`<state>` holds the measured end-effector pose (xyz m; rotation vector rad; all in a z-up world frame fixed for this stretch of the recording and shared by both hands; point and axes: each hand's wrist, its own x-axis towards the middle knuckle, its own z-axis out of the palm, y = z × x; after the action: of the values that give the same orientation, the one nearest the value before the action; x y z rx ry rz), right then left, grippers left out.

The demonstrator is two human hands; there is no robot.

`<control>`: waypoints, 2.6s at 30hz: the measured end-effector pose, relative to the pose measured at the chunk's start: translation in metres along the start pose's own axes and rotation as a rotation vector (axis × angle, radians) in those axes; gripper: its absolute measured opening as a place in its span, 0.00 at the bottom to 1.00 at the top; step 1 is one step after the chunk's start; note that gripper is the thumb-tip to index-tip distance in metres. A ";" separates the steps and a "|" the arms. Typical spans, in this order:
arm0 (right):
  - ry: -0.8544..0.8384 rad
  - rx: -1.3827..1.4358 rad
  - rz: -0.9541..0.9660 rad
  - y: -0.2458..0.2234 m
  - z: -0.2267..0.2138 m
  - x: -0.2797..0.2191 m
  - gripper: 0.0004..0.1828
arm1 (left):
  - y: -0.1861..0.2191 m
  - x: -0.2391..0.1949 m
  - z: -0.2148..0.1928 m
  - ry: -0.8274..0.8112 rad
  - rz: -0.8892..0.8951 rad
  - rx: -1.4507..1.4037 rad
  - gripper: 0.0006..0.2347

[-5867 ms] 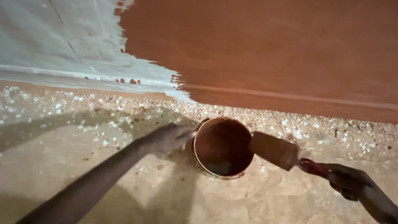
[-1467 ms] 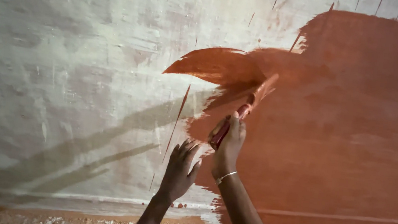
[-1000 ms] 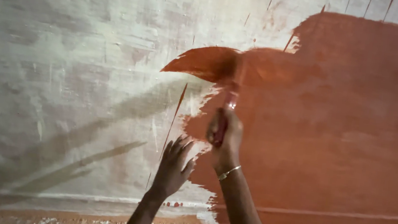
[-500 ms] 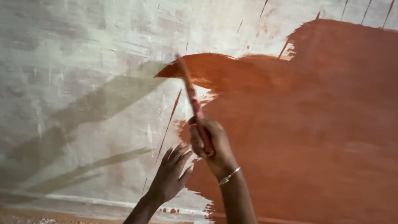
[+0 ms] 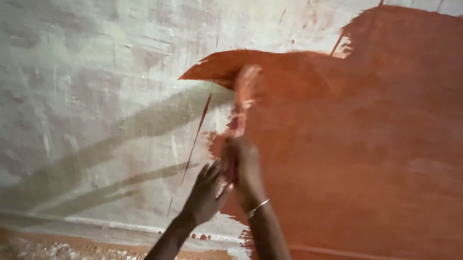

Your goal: The person paints a wall with reddish-brown paint using a wide brush. They repeatedly dip the brush into a paint bucket on the floor and apply horizontal strokes to cover the unpainted surface.

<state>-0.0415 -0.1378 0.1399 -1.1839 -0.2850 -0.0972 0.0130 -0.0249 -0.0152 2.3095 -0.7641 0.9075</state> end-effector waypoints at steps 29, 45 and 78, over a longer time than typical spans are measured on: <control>0.263 0.271 -0.025 0.059 0.050 -0.013 0.16 | -0.044 -0.030 0.011 -0.081 -0.107 -0.126 0.35; -0.084 0.269 0.057 0.043 0.040 -0.007 0.16 | -0.028 -0.002 -0.027 0.122 -0.006 -0.069 0.28; -0.322 0.363 0.287 0.031 0.000 -0.002 0.14 | 0.004 -0.004 -0.013 -0.047 -0.174 -0.503 0.22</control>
<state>-0.0367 -0.1260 0.1110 -0.8641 -0.3939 0.3855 0.0025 -0.0179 -0.0087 1.9183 -0.7023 0.5123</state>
